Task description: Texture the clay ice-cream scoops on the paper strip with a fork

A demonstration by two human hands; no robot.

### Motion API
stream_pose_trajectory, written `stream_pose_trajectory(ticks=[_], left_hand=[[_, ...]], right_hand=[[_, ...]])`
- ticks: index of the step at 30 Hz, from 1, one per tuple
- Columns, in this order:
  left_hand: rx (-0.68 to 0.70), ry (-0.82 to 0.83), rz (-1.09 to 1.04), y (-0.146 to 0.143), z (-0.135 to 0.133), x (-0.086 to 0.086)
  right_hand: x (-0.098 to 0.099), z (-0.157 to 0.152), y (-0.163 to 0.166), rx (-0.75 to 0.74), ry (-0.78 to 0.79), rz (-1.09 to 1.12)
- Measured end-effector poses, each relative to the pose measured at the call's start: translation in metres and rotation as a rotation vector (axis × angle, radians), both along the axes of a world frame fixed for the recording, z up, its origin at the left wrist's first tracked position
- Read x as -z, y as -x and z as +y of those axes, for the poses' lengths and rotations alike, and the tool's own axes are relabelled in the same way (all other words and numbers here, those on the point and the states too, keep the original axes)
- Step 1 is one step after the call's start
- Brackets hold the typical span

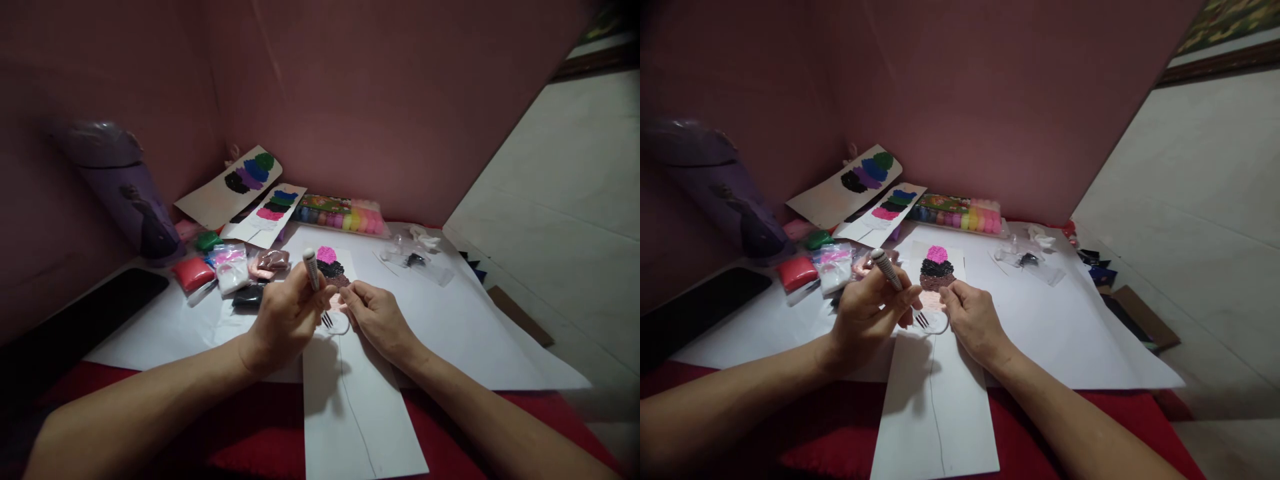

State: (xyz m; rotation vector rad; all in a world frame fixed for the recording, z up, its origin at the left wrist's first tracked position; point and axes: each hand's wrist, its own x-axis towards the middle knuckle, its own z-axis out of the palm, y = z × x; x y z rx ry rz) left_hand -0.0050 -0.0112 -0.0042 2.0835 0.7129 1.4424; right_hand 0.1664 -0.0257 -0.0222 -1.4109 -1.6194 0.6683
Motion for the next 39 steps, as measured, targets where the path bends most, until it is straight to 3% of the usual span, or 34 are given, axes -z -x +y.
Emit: stream_pose_trajectory(ticks=[6, 13, 39], left_hand=[[0.048, 0.127, -0.004, -0.005, 0.001, 0.007], [-0.005, 0.16, 0.059, -0.005, 0.002, 0.009], [-0.165, -0.048, 0.124, 0.004, 0.006, -0.004]], right_hand=[[-0.003, -0.001, 0.001, 0.008, 0.002, -0.022], [-0.004, -0.002, 0.001, 0.002, 0.016, -0.036], [0.0, 0.0, -0.001, -0.009, 0.004, 0.023]])
